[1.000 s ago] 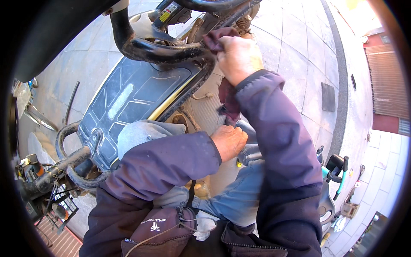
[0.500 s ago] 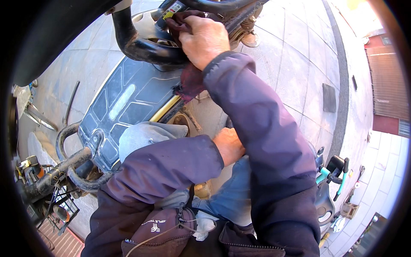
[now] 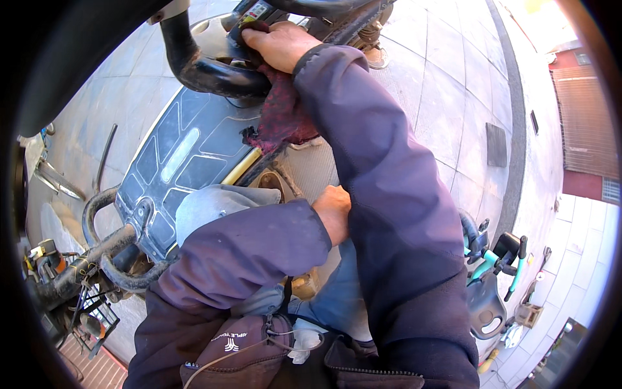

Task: The person uses a yellow screwdriver to tighten screws on the handlebar assembly of a motorcycle. After securing the components, the person wipes the handlebar area with a dark cloth.

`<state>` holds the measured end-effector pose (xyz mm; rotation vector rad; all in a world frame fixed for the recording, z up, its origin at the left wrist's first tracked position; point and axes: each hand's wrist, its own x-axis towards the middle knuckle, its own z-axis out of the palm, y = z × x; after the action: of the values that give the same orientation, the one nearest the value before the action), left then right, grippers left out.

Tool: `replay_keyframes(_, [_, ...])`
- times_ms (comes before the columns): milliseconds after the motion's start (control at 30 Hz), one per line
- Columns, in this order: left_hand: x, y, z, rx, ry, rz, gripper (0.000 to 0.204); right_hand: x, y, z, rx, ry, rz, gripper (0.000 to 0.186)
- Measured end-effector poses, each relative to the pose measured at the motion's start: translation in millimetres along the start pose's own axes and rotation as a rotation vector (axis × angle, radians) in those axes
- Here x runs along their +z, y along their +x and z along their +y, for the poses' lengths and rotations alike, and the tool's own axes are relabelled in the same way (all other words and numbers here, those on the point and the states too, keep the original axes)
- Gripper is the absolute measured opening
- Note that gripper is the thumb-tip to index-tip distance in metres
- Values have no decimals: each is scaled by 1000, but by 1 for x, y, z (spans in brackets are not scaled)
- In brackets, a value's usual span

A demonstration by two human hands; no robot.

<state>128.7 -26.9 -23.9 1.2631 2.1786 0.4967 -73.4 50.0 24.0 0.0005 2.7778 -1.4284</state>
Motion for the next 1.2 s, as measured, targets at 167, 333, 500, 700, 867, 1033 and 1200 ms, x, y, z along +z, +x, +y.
replay_keyframes(167, [19, 3, -5, 127, -117, 63, 19, 2, -17, -23, 171, 177, 14, 49])
replay_keyframes(333, [64, 14, -21, 193, -437, 197, 30, 19, -19, -12, -72, -160, 262, 42])
replay_keyframes(500, [6, 7, 5, 117, -56, -122, 33, -9, -42, -13, -6, -235, 285, 35])
replay_keyframes(700, [51, 11, -13, 203, -69, 191, 27, 9, -35, -24, 78, 104, 137, 35])
replay_keyframes(867, [8, 12, 3, 34, 33, -144, 26, -14, -13, -4, 34, 125, -75, 42])
replay_keyframes(1033, [26, 10, -8, 131, -85, 150, 19, -9, -3, 2, 144, 468, -169, 39])
replay_keyframes(1200, [7, 7, -3, 163, -58, -16, 16, -7, -2, -7, 107, 258, -175, 41])
